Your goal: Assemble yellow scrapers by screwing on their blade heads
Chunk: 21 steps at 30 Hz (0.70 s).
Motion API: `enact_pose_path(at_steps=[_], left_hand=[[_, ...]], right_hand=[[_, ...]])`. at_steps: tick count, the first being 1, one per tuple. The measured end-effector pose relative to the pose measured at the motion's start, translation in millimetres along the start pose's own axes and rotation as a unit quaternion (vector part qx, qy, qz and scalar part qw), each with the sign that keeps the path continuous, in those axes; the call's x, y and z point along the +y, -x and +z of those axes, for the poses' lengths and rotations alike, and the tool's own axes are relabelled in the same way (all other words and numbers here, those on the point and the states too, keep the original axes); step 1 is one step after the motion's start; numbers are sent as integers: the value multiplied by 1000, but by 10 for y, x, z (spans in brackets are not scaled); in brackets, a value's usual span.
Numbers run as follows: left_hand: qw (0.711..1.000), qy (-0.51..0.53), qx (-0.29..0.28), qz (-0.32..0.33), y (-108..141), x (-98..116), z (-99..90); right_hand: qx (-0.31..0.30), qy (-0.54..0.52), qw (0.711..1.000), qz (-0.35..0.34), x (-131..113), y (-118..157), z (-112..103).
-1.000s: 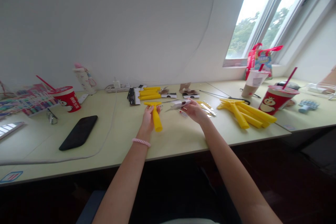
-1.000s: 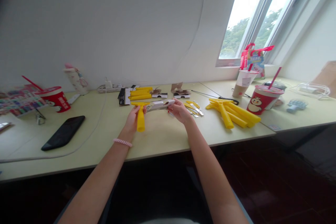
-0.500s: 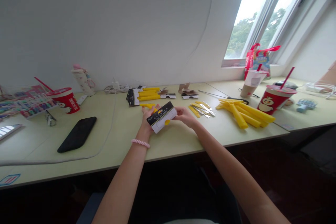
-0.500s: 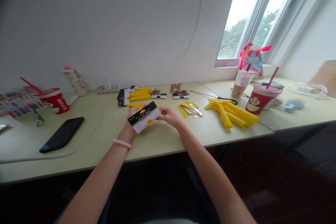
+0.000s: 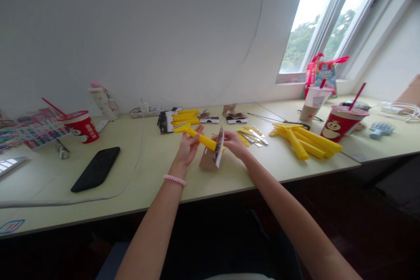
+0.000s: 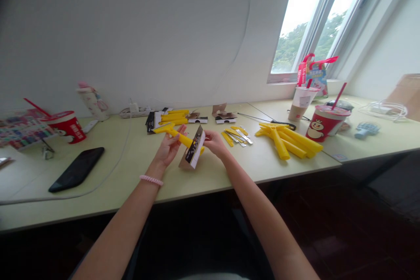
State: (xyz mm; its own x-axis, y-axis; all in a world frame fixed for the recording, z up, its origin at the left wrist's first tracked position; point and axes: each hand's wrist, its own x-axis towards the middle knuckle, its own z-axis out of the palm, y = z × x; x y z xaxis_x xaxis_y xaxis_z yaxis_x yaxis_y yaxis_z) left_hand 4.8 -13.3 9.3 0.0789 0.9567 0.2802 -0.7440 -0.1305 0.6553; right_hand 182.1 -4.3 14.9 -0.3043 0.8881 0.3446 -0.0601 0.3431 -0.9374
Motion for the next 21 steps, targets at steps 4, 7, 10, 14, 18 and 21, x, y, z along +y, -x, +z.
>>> enact_pose_path(at_steps=[4,7,10,14,18,21], left_hand=[[1000,-8,-3,-24,17,-6,15],[1000,2,16,-15,-5,-4,-3],[999,16,38,-5,-41,5,-36],[999,0,37,-25,-47,-10,-55],[996,-35,18,-75,5,-50,3],[996,-44,33,-67,28,-50,54]], right_hand=[[21,27,999,-17,10,0,-16],[26,30,999,-13,55,-25,-31],[77,21,997,-20,105,-55,-54],[87,49,995,-30,162,-83,-88],[96,165,980,-52,213,-99,-110],[127,176,975,-46,212,-101,-128]])
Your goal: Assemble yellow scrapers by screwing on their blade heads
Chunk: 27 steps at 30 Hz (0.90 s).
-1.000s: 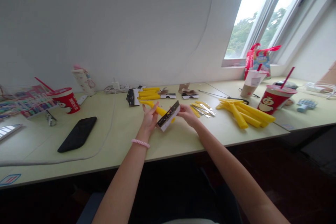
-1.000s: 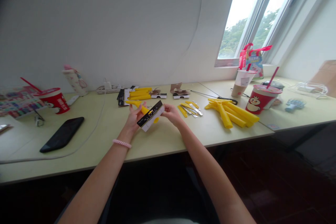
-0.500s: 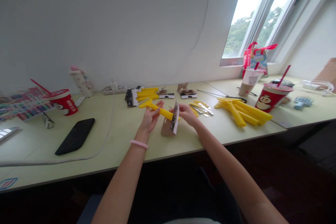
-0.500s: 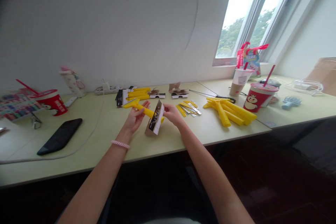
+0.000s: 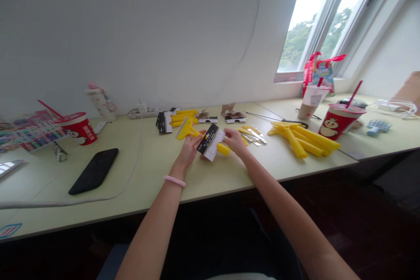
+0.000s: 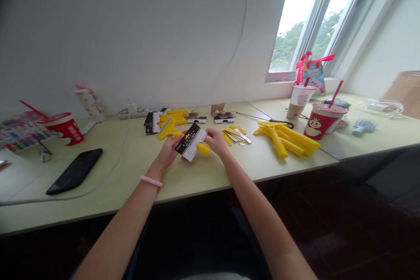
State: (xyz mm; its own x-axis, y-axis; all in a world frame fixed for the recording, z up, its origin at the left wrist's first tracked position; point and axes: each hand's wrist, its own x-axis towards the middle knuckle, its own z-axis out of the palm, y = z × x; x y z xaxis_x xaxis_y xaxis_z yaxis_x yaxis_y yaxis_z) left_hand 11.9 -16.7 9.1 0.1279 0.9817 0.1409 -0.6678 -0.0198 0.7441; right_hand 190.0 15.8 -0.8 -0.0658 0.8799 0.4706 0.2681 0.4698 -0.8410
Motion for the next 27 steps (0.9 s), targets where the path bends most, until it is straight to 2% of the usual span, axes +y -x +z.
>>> enact_pose_path(at_steps=[3,7,12,16,19,21,23,27], left_hand=[[1000,-8,1,11,-13,12,-6],[999,-35,14,8,-86,-35,-98],[995,-81,51,2,-190,-149,-178],[992,-80,93,9,-212,-145,-180],[993,-97,65,6,-166,-88,-166],[993,-102,42,40,-122,-46,-149],[991,-97,34,81,-89,-13,-128],[984,-127,55,108,-80,-6,-93]], right_hand=[[4,-3,1000,10,-28,-1,-34],[-56,2,998,29,-46,7,-57],[-183,-120,971,92,-55,30,-48],[-198,-230,946,117,-125,45,-65],[-237,-267,927,117,-169,57,-90],[-261,-234,931,98,-169,62,-98],[-257,-203,942,77,-148,58,-102],[-169,-185,966,69,-116,38,-119]])
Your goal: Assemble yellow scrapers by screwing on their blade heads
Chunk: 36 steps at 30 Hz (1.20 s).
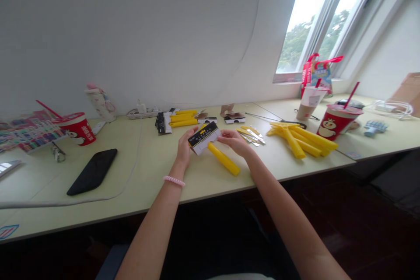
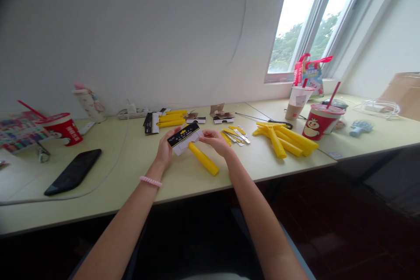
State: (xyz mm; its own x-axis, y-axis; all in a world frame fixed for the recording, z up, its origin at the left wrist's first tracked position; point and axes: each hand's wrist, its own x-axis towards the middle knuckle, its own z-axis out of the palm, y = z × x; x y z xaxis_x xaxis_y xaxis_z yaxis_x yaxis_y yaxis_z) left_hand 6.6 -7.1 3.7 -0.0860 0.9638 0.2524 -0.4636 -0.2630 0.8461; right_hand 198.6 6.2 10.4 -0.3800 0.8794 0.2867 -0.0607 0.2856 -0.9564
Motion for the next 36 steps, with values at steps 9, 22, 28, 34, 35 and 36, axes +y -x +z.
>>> enact_pose_path(at_steps=[9,22,28,34,35,36], left_hand=[[994,-66,-65,-64,-10,-52,-1],[976,-217,-32,-13,-71,-169,-108],[964,-251,88,17,-159,-223,-220],[946,-286,144,38,-120,-190,-210],[939,-297,166,48,-121,-184,-209],[930,-310,190,58,-132,-179,-214]], right_hand=[[65,12,998,11,11,3,-21],[-15,-20,999,45,-44,56,-19],[-49,173,980,84,-8,38,-83],[19,319,947,-43,-27,50,-68],[35,333,940,-62,-17,43,-75],[60,349,932,-79,-3,33,-87]])
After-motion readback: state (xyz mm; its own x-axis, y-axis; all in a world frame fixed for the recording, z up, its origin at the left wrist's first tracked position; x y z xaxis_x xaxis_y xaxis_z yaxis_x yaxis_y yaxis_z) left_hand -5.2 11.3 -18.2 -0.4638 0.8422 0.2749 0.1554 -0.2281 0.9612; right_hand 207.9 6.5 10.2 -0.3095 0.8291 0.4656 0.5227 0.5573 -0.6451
